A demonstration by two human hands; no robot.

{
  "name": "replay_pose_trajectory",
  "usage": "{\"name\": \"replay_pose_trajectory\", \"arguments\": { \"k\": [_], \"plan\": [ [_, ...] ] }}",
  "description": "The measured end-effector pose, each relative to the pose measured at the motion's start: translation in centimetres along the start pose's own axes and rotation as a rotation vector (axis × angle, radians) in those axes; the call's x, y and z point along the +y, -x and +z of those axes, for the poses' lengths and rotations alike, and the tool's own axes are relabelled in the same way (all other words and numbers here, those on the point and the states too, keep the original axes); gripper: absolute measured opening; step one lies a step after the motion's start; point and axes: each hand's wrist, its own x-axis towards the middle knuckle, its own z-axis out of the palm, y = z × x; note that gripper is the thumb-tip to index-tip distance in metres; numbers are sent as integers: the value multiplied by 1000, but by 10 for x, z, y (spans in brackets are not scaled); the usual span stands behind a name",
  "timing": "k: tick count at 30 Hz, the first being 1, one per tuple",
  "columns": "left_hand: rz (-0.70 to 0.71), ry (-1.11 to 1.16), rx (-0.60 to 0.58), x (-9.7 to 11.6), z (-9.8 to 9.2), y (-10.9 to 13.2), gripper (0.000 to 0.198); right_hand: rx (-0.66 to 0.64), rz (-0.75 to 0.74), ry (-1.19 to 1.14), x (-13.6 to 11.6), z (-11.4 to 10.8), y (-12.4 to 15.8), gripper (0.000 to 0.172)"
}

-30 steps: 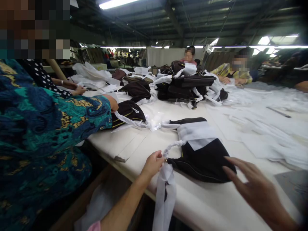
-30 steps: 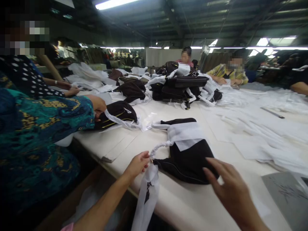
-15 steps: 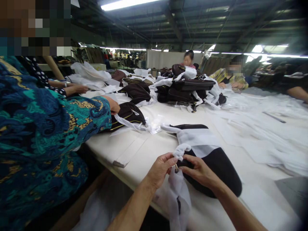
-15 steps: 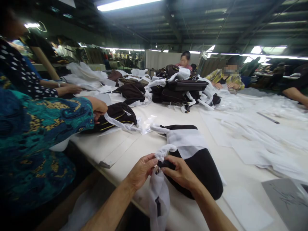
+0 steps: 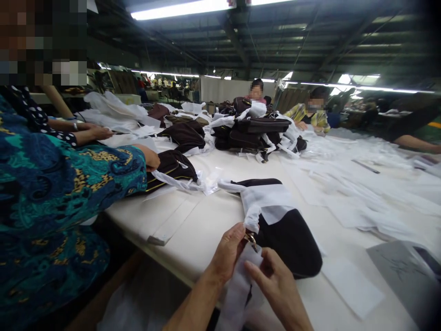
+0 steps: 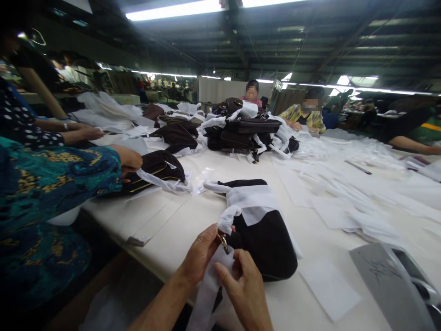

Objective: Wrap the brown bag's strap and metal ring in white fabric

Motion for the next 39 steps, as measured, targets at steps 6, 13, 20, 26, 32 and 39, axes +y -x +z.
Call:
{"name": "replay_pose_trajectory", "arguments": {
  "k": [6, 13, 20, 26, 32, 39],
  "plan": [
    [47, 46, -110, 0, 4, 5, 55, -34, 30, -207, -16, -18, -5, 26],
    [189, -133, -3, -11, 8, 9, 48, -21, 58, -255, -4, -23, -21, 30],
    [150, -185, 69, -19, 7, 8, 30, 81, -7, -151, 7, -10, -19, 32],
    [190, -331, 176, -23, 8, 5, 27, 159, -257, 126, 15, -24, -33, 39],
    [153, -356, 252, -25, -2, -1, 31, -96, -227, -110, 17, -19, -42, 41],
    [88, -427, 273, -22, -9, 1, 36, 151, -203, -186, 28, 29, -31, 39]
  ]
}}
